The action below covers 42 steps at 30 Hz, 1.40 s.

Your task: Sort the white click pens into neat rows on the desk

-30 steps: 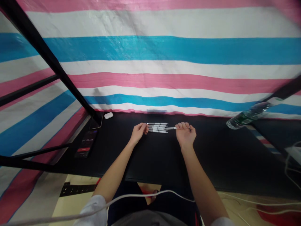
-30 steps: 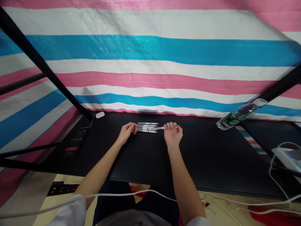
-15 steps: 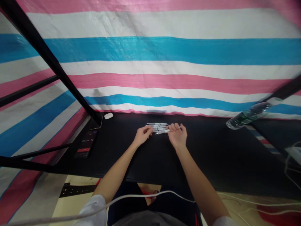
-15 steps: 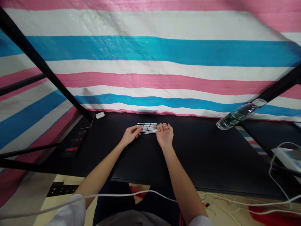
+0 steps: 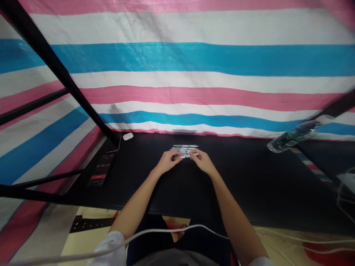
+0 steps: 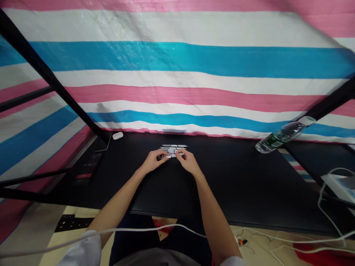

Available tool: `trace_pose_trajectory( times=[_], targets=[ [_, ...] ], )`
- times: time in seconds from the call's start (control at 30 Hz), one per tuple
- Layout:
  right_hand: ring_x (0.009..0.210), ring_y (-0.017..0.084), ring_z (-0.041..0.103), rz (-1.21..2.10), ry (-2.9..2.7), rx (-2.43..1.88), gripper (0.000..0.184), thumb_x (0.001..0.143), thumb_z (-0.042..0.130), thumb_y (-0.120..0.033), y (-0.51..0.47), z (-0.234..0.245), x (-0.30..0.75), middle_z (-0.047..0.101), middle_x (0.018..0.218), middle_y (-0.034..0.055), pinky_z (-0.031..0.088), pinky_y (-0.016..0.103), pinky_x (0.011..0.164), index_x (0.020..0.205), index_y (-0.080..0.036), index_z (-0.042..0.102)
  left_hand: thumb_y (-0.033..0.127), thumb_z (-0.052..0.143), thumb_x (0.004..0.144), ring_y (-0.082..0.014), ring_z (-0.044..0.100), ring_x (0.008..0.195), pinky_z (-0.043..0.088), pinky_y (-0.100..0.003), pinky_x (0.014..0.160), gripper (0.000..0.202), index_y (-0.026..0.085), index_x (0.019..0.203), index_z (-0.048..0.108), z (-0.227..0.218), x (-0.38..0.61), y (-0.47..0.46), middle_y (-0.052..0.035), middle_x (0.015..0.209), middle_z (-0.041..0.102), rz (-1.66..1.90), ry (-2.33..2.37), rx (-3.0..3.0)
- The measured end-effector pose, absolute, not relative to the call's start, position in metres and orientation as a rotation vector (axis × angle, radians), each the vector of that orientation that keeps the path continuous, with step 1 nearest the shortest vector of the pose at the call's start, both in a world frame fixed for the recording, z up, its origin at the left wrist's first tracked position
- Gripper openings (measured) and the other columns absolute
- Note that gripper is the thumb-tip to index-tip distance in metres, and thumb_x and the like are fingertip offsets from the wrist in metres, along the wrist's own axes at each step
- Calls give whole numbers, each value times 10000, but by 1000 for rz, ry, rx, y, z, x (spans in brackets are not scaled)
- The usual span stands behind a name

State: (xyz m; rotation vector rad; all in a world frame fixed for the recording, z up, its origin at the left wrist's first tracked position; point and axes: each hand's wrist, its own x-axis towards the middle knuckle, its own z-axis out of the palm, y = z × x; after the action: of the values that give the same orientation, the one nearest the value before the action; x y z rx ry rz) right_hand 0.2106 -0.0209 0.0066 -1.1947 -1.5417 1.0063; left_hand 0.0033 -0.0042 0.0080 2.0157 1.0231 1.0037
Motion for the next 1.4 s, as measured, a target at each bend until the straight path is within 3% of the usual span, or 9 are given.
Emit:
trace_pose_trajectory(
  times=[0.1, 0.33, 0.47, 0.6, 0.93, 1.03, 1.17, 1.27, 1.4],
  targets=[
    [637, 163, 539, 911, -1805, -1157, 171, 807, 612, -376, -22, 3, 221, 654, 773, 18, 414, 290, 598, 803, -215, 671, 301, 643, 798, -165, 560, 708, 421, -275, 690, 144, 185, 850, 711, 6, -1, -2, -57, 816, 676, 919, 974, 2120],
    [671, 170, 554, 801, -2050, -1008, 70, 761, 686, -296, -20, 1, 230, 651, 734, 22, 427, 286, 614, 764, -230, 707, 231, 667, 753, -142, 524, 654, 367, -246, 625, 65, 186, 794, 690, 0, -1, -2, -18, 727, 635, 636, 909, 2261],
    [675, 168, 564, 867, -2100, -1040, 117, 716, 728, -259, -23, 5, 229, 623, 740, 12, 439, 283, 621, 830, -236, 717, 231, 691, 728, -149, 541, 693, 375, -263, 698, 57, 189, 767, 691, 2, -2, -2, -18, 738, 638, 563, 835, 2305],
    [647, 155, 543, 886, -2184, -1019, 22, 738, 703, -237, -25, 7, 226, 600, 697, -1, 411, 268, 595, 759, -230, 703, 263, 719, 714, -159, 550, 723, 372, -282, 746, 90, 202, 776, 698, 6, -2, -4, -14, 747, 636, 518, 831, 2331],
    [693, 157, 553, 904, -2274, -1081, 130, 747, 719, -333, -28, 15, 223, 637, 735, 15, 402, 265, 627, 760, -206, 694, 297, 704, 756, -168, 557, 797, 365, -293, 793, 124, 200, 832, 693, 13, -2, -7, -5, 769, 638, 391, 862, 2395],
    [599, 134, 503, 904, -2189, -1186, 204, 796, 655, -373, -28, 13, 221, 595, 648, -1, 363, 256, 564, 702, -192, 663, 356, 711, 758, -161, 565, 800, 378, -281, 772, 199, 192, 869, 690, 14, -2, -8, -9, 797, 635, 427, 831, 2393],
    [523, 125, 437, 617, -1879, -1345, 302, 845, 558, -379, -22, 5, 221, 500, 553, -14, 341, 266, 538, 609, -192, 578, 389, 627, 835, -134, 541, 693, 394, -252, 661, 220, 176, 855, 678, 18, 0, -9, -12, 751, 617, 626, 866, 2290],
    [551, 138, 472, 445, -1711, -1403, 195, 830, 536, -314, -15, -4, 225, 539, 616, 3, 386, 273, 573, 684, -197, 592, 309, 548, 886, -133, 526, 679, 410, -259, 669, 197, 171, 806, 664, 16, -2, -5, -22, 752, 604, 886, 1027, 2227],
    [599, 152, 515, 425, -1682, -1456, 74, 762, 573, -263, -10, -13, 231, 579, 679, 18, 432, 284, 619, 733, -197, 590, 223, 592, 837, -153, 551, 742, 447, -283, 715, 84, 174, 835, 660, 4, -10, 4, -41, 830, 591, 1062, 1312, 2152]
  ],
)
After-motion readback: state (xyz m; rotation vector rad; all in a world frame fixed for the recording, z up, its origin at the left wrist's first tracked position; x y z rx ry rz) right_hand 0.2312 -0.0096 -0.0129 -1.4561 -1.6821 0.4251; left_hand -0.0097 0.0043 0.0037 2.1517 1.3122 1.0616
